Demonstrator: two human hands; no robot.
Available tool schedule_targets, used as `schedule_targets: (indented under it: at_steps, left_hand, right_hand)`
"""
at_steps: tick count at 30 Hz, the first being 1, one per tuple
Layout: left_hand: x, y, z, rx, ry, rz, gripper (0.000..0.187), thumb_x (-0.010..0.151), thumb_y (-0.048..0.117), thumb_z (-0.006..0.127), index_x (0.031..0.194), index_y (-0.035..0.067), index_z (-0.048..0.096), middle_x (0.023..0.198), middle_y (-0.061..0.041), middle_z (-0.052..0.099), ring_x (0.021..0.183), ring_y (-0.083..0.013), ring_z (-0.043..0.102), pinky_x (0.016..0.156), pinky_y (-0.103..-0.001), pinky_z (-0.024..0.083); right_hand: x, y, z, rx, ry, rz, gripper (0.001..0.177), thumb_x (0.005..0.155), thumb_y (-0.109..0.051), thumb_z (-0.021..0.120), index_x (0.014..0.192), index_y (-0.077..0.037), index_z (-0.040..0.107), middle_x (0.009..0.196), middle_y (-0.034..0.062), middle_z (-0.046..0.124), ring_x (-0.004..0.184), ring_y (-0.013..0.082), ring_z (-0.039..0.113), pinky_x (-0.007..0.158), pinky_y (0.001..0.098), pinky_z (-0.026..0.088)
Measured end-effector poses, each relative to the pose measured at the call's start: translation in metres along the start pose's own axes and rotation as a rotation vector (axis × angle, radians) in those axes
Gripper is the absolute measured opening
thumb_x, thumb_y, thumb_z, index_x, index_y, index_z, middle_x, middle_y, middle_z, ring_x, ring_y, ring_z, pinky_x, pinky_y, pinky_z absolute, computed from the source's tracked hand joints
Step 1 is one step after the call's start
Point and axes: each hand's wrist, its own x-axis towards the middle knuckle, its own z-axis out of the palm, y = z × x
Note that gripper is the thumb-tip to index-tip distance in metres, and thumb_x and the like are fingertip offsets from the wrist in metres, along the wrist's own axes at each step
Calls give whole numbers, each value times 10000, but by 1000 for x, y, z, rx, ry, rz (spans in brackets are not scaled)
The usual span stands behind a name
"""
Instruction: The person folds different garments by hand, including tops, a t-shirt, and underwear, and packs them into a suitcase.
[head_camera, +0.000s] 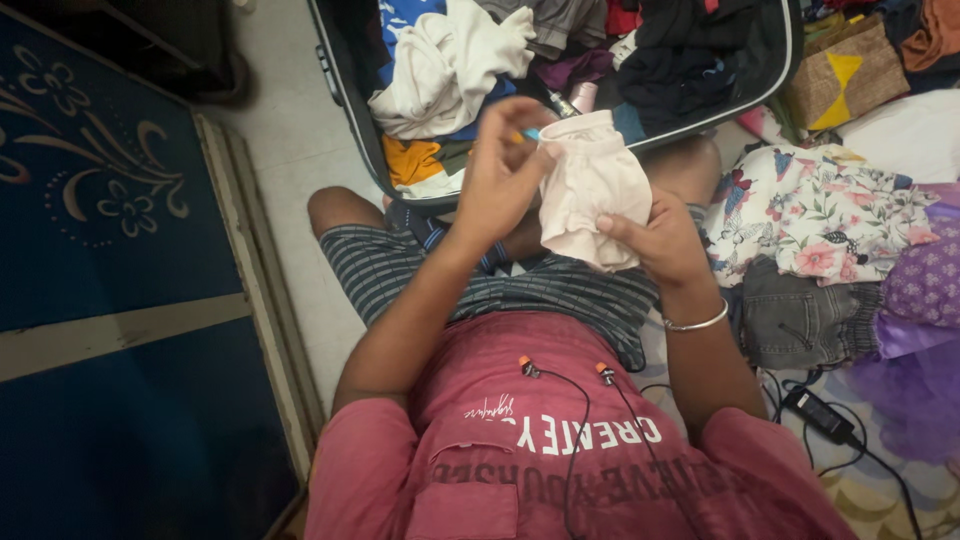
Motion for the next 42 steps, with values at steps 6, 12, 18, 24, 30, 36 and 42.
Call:
schedule_targets:
  at_steps: [6, 12, 18, 24, 30, 36, 42]
  left_hand:
    - [-6, 29, 1, 680, -263, 296, 607, 922, 198, 849, 1425, 86, 527, 1496, -163, 586, 1398, -293, 596, 1174, -388, 491]
    - [-10, 6, 14, 573, -562, -59, 765, 816, 191, 833, 1464, 18, 465, 1356, -209, 623, 1205, -325, 648, 987, -376, 515]
    - [-17, -50, 4, 64, -398, -436, 488, 925, -42, 622, 1408, -25, 557, 1206, -89, 691, 1052, -136, 655, 889, -283, 546]
    - [-18, -72, 14, -45, -371, -490, 481, 942, -42, 644, 1407, -29, 522, 1252, -92, 675, 1126, -124, 645, 988, -266, 518]
    - [-8, -56, 22, 195, -319, -408, 602, 950, 71, 693, 1467, 27, 388, 1314, -113, 660, 1052, -123, 674, 865, -270, 561]
    - [17, -30, -6, 860, -209, 48, 462, 968, 144, 740, 1369, 5, 557, 1273, -174, 709, 1081, -282, 720, 848, -374, 568]
    - [21, -39, -21, 1162, -260, 22, 417, 934, 279, 742, 1237, 4, 662, 1111, -218, 714, 1005, -402, 690, 851, -470, 539]
  right_hand:
    - [-4, 10, -12, -134, -4, -5, 320, 935, -35, 749, 1235, 34, 659, 1062, 67, 736, 911, 106, 694, 792, 263, 572]
    - [-13, 12, -12, -46, -50, -11, 308, 957, -56, 730, 1249, 25, 673, 1059, 63, 743, 922, 115, 701, 814, 268, 572]
    - [-6, 8, -11, -153, 131, -220, 466, 926, -53, 793, 1332, 11, 574, 1202, 60, 700, 1089, 133, 681, 969, 301, 567]
    - [0, 24, -30, -20, -13, -108, 531, 899, -34, 775, 1372, -26, 535, 1221, 38, 671, 1123, 106, 652, 990, 286, 540]
    - [-2, 55, -73, -29, 284, -68, 337, 947, -4, 745, 1264, 24, 635, 1174, 95, 729, 1048, 158, 711, 931, 308, 588]
    - [-4, 29, -163, 265, 644, -343, 336, 978, 56, 640, 1304, -4, 586, 1230, 108, 702, 1087, 190, 706, 968, 337, 597]
    - [-3, -18, -263, 446, 898, -522, 470, 997, 73, 552, 1453, -9, 467, 1379, 199, 631, 1235, 317, 708, 1022, 451, 637]
